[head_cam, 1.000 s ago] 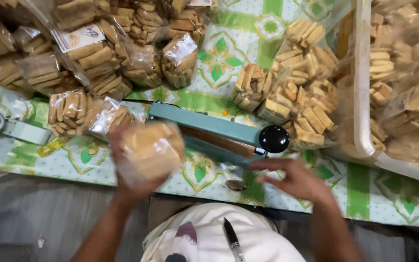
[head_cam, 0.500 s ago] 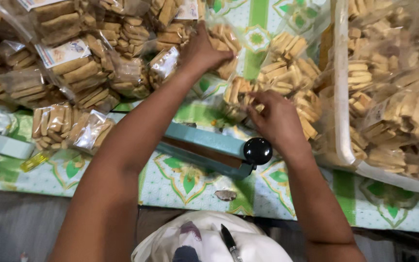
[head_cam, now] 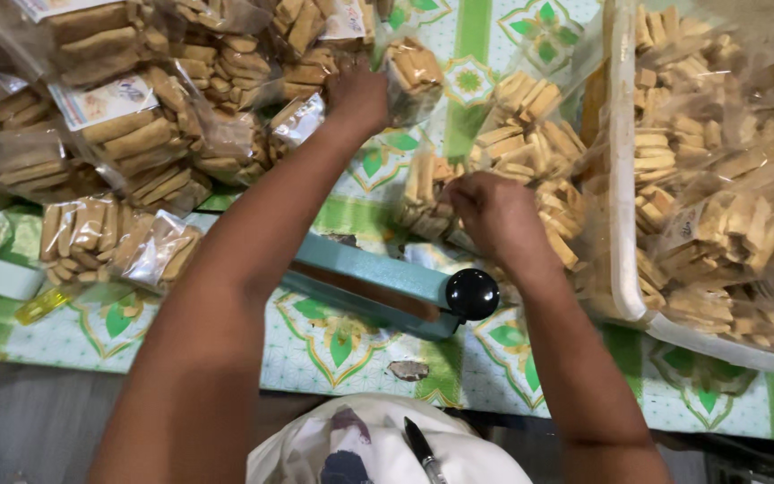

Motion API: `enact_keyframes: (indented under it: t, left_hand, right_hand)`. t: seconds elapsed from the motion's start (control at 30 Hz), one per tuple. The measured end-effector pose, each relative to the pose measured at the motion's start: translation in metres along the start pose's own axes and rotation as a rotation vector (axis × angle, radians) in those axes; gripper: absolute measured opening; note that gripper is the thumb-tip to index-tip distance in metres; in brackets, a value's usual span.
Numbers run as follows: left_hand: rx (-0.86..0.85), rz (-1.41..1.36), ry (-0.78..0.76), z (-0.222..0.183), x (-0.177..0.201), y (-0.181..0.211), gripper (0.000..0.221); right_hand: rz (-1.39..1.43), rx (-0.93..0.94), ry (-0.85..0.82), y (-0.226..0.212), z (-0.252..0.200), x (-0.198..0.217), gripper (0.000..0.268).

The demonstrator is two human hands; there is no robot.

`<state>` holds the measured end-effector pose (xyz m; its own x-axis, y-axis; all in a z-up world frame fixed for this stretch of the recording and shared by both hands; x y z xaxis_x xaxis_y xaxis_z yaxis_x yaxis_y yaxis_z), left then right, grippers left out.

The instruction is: The person packs rectangular biscuits into clear plastic bags and seals them using a handheld heat sealer. They repeatedly pick up biscuits from a large container, place them into bags, and use the sealer to close the packaging before setting the finished bags aside.

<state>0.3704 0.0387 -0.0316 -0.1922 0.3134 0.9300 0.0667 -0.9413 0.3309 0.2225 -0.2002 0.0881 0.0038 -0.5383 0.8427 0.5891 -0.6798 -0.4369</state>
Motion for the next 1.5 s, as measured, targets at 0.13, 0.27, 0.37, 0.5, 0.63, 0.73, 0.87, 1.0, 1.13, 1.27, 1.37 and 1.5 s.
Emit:
enact_keyframes:
  t: [0.13, 0.27, 0.37, 0.5, 0.63, 0.73, 0.87, 1.0, 1.13, 1.27, 1.37, 1.5]
  left_hand:
    - [-0.029, -0.311, 0.005, -0.049, 0.044, 0.003, 0.067]
    - [-0.290, -0.643, -0.008, -0.122, 0.120, -0.004, 0.085]
    - [-0.438, -0.779, -0.023, -0.188, 0.183, -0.020, 0.107]
    - [-0.389, -0.831, -0.007, -0.282, 0.225, -0.041, 0.133]
    - [-0.407, -0.971, 0.041, -0.360, 0.204, -0.044, 0.147]
    - [-0.215, -1.025, 0.027, -0.402, 0.153, -0.047, 0.153]
    - [0.067, -1.020, 0.035, -0.439, 0.085, -0.050, 0.149]
    - [0.010, -0.974, 0.263, -0.455, 0.054, -0.035, 0.143]
    - [-0.030, -1.087, 0.248, -0.462, 0.038, -0.019, 0.141]
    - [0.040, -1.005, 0.209, -0.455, 0.035, -0.010, 0.134]
    - [0.033, -0.897, 0.155, -0.452, 0.037, -0.006, 0.139]
    - [-0.223, -0.730, 0.218, -0.441, 0.037, -0.005, 0.148]
  right_hand:
    - [0.262, -0.092, 0.057, -0.010, 0.013, 0.028, 0.011]
    - [0.296, 0.317, 0.139, -0.051, 0.015, 0.090, 0.006]
    - [0.294, 0.426, 0.170, -0.091, 0.002, 0.134, 0.005]
    - [0.401, 0.482, 0.143, -0.164, -0.034, 0.154, 0.008]
    - [0.551, 0.486, 0.022, -0.200, -0.054, 0.119, 0.013]
    - [0.667, 0.692, -0.194, -0.194, -0.053, 0.061, 0.012]
    - [0.681, 0.556, -0.276, -0.163, -0.089, -0.007, 0.016]
    - [0.661, 0.345, -0.272, -0.125, -0.138, -0.050, 0.015]
    - [0.849, 0.321, -0.028, -0.084, -0.172, -0.050, 0.056]
    - [0.977, 0.235, 0.020, -0.087, -0.186, -0.073, 0.072]
    - [0.889, 0.214, 0.070, -0.103, -0.185, -0.053, 0.052]
    - [0.605, 0.477, -0.236, -0.128, -0.159, 0.004, 0.030]
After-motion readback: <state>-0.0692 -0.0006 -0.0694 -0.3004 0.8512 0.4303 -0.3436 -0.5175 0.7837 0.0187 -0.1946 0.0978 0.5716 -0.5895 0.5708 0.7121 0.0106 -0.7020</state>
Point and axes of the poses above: each hand's wrist, its own z-axis towards the middle knuckle, its own x-axis out of the back of the hand, y = z × x, the point moved 4 cm from there along z, towards the middle knuckle, and after that the axes turned 6 degrees about y, right-handed, at the moved point
